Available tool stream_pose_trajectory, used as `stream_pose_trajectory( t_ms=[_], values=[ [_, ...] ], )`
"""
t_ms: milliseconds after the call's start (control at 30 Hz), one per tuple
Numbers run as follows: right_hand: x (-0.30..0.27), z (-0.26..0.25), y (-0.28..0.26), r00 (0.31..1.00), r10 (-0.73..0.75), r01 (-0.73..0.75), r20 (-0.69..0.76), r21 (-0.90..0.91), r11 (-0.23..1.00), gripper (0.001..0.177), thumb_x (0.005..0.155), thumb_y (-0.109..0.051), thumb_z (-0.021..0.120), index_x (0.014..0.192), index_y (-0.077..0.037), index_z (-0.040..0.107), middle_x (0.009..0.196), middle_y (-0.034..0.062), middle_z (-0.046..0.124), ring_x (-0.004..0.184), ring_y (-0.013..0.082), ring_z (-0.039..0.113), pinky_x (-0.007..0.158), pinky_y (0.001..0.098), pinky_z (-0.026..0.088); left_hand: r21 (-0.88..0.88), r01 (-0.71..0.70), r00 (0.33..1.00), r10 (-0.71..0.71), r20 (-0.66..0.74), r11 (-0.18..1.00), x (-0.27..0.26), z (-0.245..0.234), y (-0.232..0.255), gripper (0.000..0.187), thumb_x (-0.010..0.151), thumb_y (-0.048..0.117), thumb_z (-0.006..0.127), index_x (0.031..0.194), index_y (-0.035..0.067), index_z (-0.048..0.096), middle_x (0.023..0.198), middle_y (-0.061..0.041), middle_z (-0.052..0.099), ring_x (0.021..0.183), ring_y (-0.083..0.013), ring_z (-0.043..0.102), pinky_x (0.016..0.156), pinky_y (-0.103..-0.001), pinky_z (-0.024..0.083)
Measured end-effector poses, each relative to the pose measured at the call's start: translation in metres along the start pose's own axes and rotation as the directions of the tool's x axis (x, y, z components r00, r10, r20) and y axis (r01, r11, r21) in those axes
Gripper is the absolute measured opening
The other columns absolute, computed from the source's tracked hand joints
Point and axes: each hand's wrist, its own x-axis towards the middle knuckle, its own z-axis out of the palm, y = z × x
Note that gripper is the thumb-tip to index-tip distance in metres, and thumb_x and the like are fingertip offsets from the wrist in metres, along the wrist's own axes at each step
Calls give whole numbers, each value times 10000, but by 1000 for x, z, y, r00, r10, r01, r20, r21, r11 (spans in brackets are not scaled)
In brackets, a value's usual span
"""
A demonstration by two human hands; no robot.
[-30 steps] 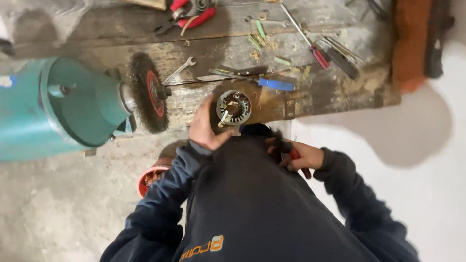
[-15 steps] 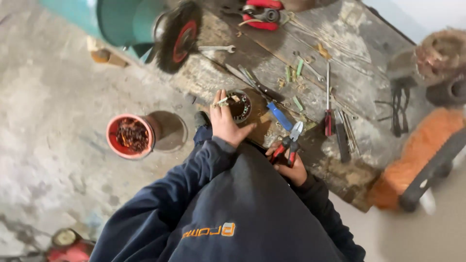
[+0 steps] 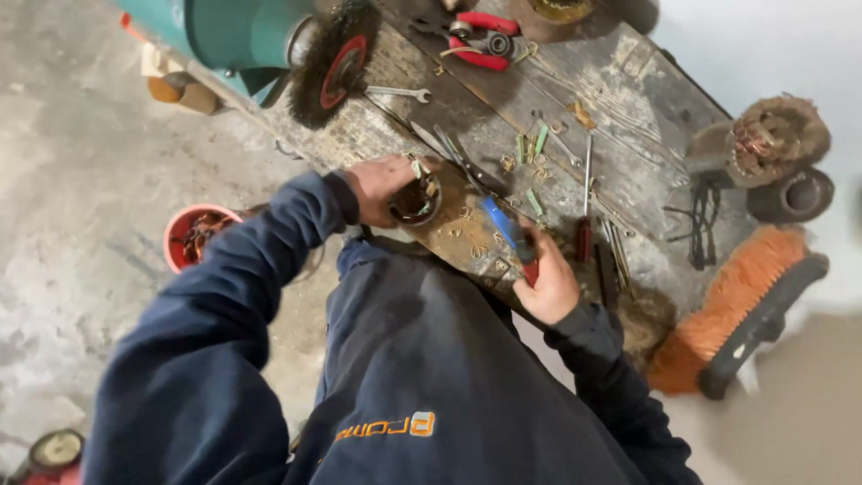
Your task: The person is repairing a motor stator by removing old copper windings and inserting new ones. They use a screwdriver to pry out the old wires and pliers to pull them out. New copper wires are then inserted into the stator slots.
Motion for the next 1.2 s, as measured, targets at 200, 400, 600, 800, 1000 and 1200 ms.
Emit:
stream_pose_trajectory(
  t_ms=[200, 400, 600, 800, 1000, 1200],
  values=[
    [8, 43, 2, 987, -110, 31, -121, -523, 852, 894, 659, -7, 712, 1497, 27, 401, 1375, 279, 485, 1280, 483, 463, 1097, 514, 409, 14, -219, 963, 213, 165, 976, 8, -23, -27, 1173, 479, 244, 920, 1515, 112, 387, 1553, -170, 449, 1403, -402, 455, 1130, -528, 370],
    [32, 81, -31, 980, -80, -65, -183, -671, 739, 796, 746, -1, 678, 1493, 78, 415, 1397, 294, 470, 1319, 504, 437, 1152, 543, 373, -18, -169, 977, 165, -136, 985, -4, -25, -2, 1210, 481, 516, 970, 1453, 31, 439, 1495, -285, 393, 1337, -521, 396, 1078, -605, 325],
    [53, 91, -54, 977, -88, -71, -197, -679, 731, 770, 751, -20, 669, 1471, 92, 422, 1402, 319, 463, 1321, 526, 415, 1141, 550, 358, 31, 146, 891, -118, -439, 989, -28, 29, 18, 947, 613, 446, 931, 1363, 11, 551, 1462, -251, 495, 1332, -473, 468, 1091, -551, 409],
    [57, 92, -71, 985, 100, -167, -138, -670, 724, 667, 735, -59, 674, 1379, 10, 515, 1248, 226, 579, 1168, 438, 541, 961, 516, 489, -54, -80, 926, 54, -374, 995, -24, 27, -19, 951, 624, 335, 899, 1428, 4, 515, 1443, -243, 513, 1339, -443, 488, 1127, -498, 439],
    [36, 102, -77, 935, 354, -323, -39, -513, 795, 427, 727, -131, 704, 1128, -26, 602, 948, 206, 667, 908, 445, 644, 755, 530, 516, -46, -413, 905, 404, -135, 909, -4, -16, -34, 954, 625, 356, 895, 1459, 83, 521, 1437, -180, 549, 1316, -418, 516, 1111, -492, 444],
    [10, 125, -35, 881, 432, -456, 192, 101, 884, 382, 686, -87, 698, 1051, -1, 623, 765, 150, 657, 723, 301, 665, 672, 410, 521, -70, -476, 879, 476, -26, 877, 8, -6, -49, 907, 624, 389, 876, 1419, 104, 545, 1426, -151, 555, 1319, -396, 522, 1121, -487, 448]
  ],
)
